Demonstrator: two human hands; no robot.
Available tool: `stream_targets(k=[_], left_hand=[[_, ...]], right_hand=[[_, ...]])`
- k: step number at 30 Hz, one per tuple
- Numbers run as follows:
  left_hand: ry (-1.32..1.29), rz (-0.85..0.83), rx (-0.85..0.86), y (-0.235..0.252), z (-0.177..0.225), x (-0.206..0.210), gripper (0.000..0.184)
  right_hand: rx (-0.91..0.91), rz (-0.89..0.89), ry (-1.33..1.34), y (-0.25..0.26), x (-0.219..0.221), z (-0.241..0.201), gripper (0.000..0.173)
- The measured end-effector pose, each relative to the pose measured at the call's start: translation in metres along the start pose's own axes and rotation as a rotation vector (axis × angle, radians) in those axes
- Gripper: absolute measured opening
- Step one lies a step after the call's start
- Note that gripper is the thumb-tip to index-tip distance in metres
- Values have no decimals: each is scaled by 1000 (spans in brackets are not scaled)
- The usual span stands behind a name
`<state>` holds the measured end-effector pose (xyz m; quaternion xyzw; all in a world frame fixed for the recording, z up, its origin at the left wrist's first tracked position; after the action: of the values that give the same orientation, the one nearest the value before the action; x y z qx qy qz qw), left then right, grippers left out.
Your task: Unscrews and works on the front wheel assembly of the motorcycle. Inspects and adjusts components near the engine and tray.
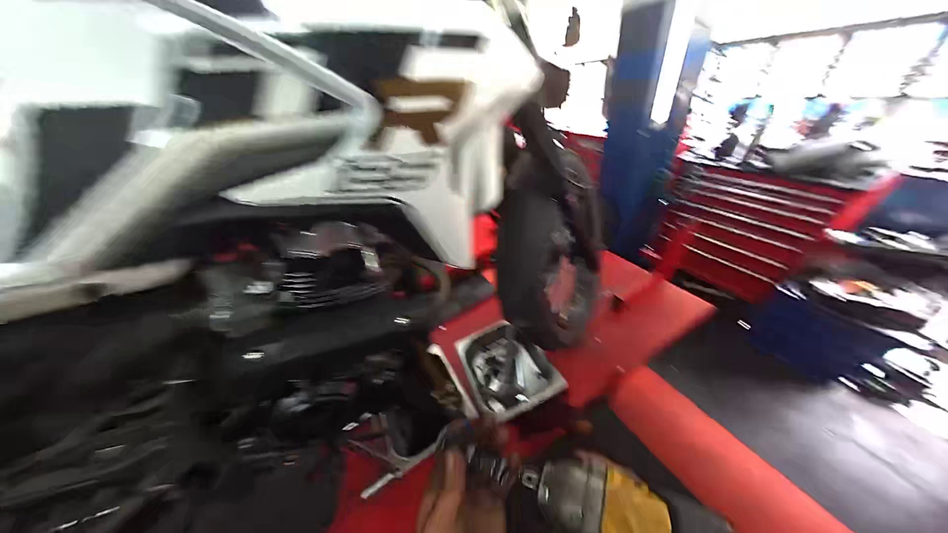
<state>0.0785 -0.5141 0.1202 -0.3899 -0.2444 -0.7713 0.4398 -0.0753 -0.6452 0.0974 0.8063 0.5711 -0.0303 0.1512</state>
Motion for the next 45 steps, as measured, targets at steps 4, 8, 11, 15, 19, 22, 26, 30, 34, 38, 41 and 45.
stream_targets(k=[4, 8, 11, 15, 19, 22, 26, 30, 34, 38, 41, 45], left_hand=[[-262, 111, -279, 35, -144, 68, 35], [-50, -84, -342, 75, -206, 108, 31], [137, 17, -351, 121, -249, 110, 29], [220, 21, -454, 188, -319, 107, 30], [345, 49, -533, 262, -386, 101, 32], [338, 94, -601, 292, -422, 103, 34], [131, 100, -582, 330, -465, 127, 36], [126, 267, -450, 380, -502, 98, 39], [115, 427, -277, 417, -507, 78, 40], [185, 504, -206, 434, -497, 78, 44], [156, 584, -168, 439, -495, 78, 45], [121, 584, -136, 443, -498, 82, 46]], right_hand=[[-53, 269, 28, -11, -104, 17, 60], [-25, 385, 22, -5, -177, 65, 62], [-31, 419, 87, 20, -216, 108, 63], [39, 441, 90, 71, -275, 159, 58], [124, 345, -179, 138, -333, 212, 44], [38, 253, -415, 179, -374, 247, 39], [-17, 117, -337, 230, -420, 279, 44], [152, 163, -93, 274, -437, 345, 57], [215, 130, 66, 315, -435, 366, 76], [188, 120, 155, 336, -427, 380, 66], [168, 78, 117, 348, -429, 384, 63], [137, -24, 34, 362, -436, 383, 53]])
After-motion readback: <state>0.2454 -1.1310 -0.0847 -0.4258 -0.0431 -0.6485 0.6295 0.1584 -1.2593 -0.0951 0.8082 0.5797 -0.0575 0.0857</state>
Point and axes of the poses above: each hand's wrist, its own y-axis towards the middle knuckle, its own x-axis out of the palm, z = x × y, the point moved 10 cm from there along y, towards the middle knuckle, and after that the axes turned 8 degrees about -y, right-handed, at the moved point
